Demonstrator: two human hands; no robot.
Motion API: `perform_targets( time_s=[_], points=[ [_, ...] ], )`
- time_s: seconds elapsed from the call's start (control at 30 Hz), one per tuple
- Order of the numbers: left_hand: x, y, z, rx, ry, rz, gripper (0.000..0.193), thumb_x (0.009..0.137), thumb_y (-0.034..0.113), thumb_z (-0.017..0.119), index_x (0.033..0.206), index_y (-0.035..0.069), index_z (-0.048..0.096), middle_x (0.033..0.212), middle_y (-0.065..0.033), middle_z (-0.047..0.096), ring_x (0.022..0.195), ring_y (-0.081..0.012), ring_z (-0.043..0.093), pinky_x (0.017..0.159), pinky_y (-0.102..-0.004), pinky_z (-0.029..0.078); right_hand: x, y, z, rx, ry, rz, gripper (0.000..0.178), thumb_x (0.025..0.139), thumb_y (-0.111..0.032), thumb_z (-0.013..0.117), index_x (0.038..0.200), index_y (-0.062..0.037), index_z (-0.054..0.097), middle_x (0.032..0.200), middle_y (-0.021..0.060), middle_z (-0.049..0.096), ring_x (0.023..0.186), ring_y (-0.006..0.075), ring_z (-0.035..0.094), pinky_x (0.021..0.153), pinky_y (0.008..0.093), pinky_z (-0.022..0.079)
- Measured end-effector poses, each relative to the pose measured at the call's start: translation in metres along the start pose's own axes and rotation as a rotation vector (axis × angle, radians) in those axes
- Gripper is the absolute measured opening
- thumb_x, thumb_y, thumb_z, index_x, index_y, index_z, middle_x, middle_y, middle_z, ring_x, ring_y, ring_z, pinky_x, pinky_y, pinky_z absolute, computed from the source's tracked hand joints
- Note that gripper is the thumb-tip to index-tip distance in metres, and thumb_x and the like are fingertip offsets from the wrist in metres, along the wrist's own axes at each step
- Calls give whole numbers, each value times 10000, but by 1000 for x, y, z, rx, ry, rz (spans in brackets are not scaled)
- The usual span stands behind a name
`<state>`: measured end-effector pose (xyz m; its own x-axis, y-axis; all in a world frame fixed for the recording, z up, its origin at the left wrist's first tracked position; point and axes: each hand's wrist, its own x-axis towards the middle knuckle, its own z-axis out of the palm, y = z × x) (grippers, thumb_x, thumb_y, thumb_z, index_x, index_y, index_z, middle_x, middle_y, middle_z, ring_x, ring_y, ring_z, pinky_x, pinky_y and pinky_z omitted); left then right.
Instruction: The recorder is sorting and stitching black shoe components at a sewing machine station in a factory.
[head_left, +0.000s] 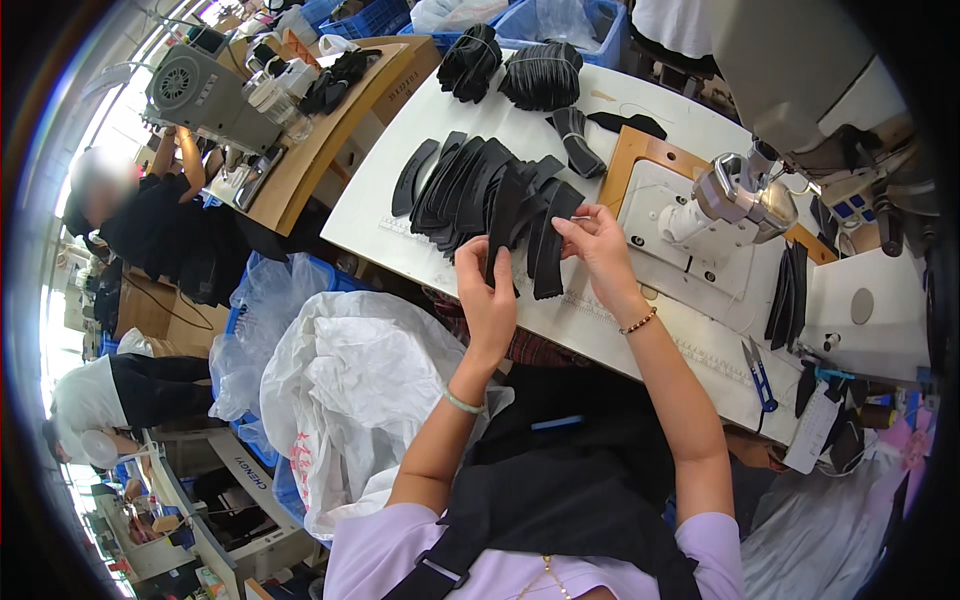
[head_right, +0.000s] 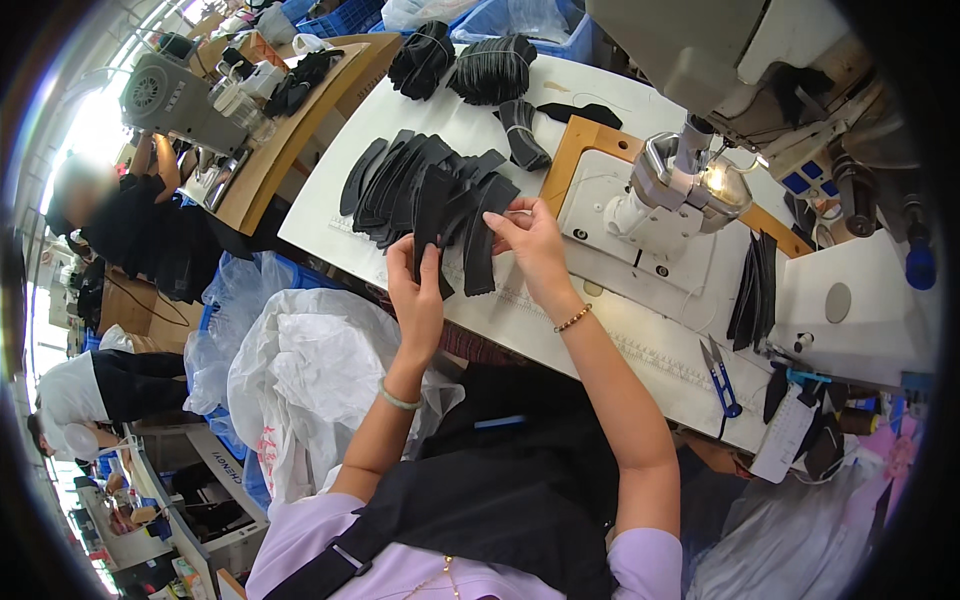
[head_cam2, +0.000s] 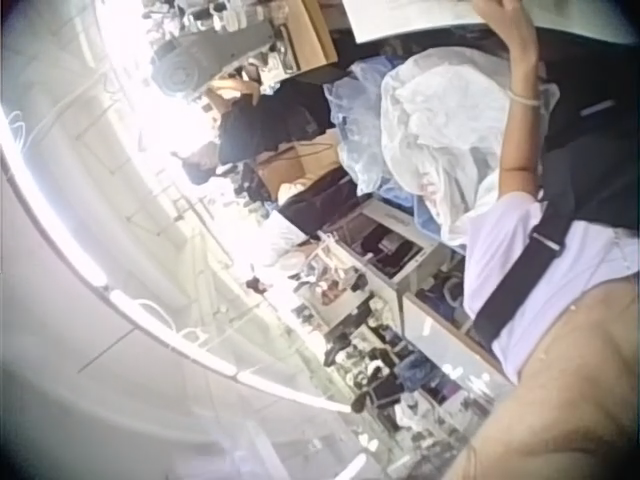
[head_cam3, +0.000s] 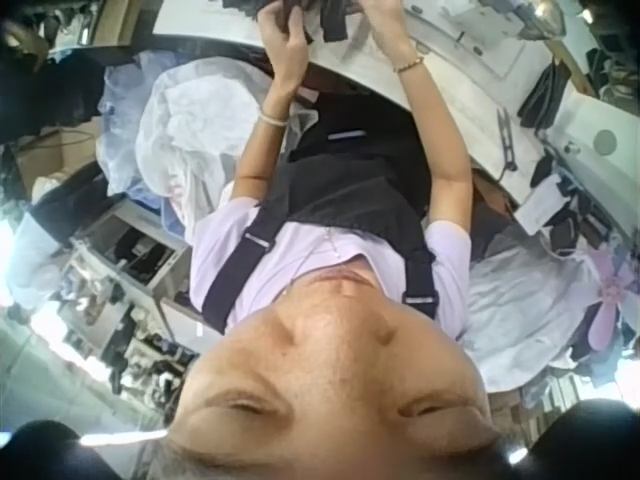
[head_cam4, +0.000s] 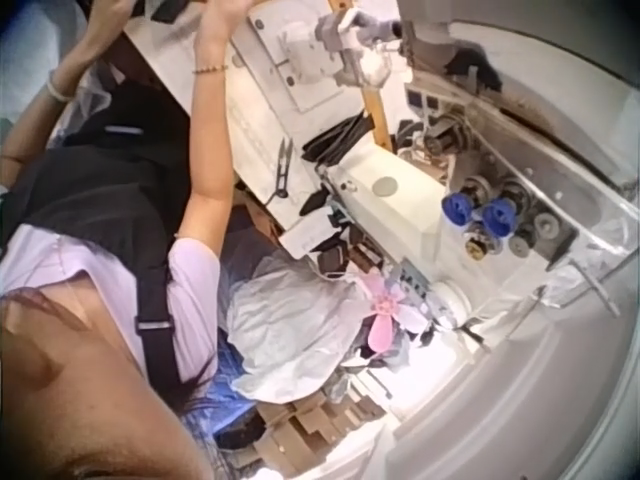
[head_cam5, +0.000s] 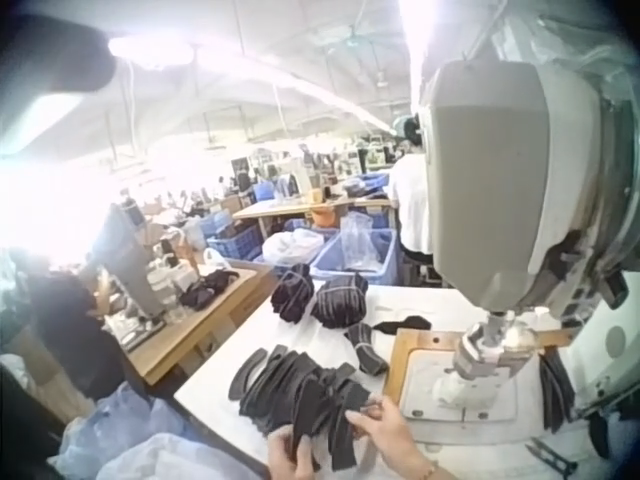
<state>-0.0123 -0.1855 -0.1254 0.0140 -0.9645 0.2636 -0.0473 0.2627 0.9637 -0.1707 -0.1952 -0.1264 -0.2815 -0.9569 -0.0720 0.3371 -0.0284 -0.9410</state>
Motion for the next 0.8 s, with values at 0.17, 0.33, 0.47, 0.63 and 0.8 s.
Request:
perform_targets(
  time_s=[0.17, 0.33, 0.47, 0.63, 0.8],
  points=[
    [3, 7, 0, 437, 20, 182, 189, 890, 107, 602, 959, -49, 522, 1039, -181, 532, 963, -302, 548, 822, -395, 432, -1, 4, 8, -17, -86, 78, 306, 844, -121, 707, 1047, 29, 535, 842, 77, 636, 717, 141, 623, 639, 267, 541],
    [1, -1, -1, 590, 33, 211, 199, 869, 123, 623, 955, -48, 567, 1051, -195, 536, 937, -338, 559, 800, -408, 443, 0, 10, 4, -3, -111, 116, 309, 848, -102, 690, 1060, 58, 533, 873, 119, 649, 737, 170, 644, 644, 280, 567],
    [1, 3, -6, 333, -106, -105, 210, 868, 143, 646, 942, -46, 592, 980, -176, 581, 856, -281, 595, 737, -359, 470, -7, 10, -1, 24, -113, 121, 219, 871, -113, 671, 998, 29, 561, 900, 103, 651, 748, 165, 643, 688, 286, 561],
    [-8, -5, -4, 274, -73, -47, 202, 875, 146, 649, 923, -42, 596, 914, -135, 622, 776, -237, 605, 698, -326, 475, -20, 4, -10, 57, -110, 136, 198, 884, -111, 653, 1000, 25, 567, 936, 97, 636, 790, 165, 641, 700, 290, 560],
    [-16, -2, 2, 199, -20, 157, 192, 884, 116, 637, 963, -48, 576, 936, -119, 633, 708, -230, 605, 674, -319, 484, -36, -7, -24, 70, -93, 133, 188, 897, -108, 628, 1031, 13, 573, 1017, 112, 642, 824, 159, 639, 711, 294, 553]
  ],
)
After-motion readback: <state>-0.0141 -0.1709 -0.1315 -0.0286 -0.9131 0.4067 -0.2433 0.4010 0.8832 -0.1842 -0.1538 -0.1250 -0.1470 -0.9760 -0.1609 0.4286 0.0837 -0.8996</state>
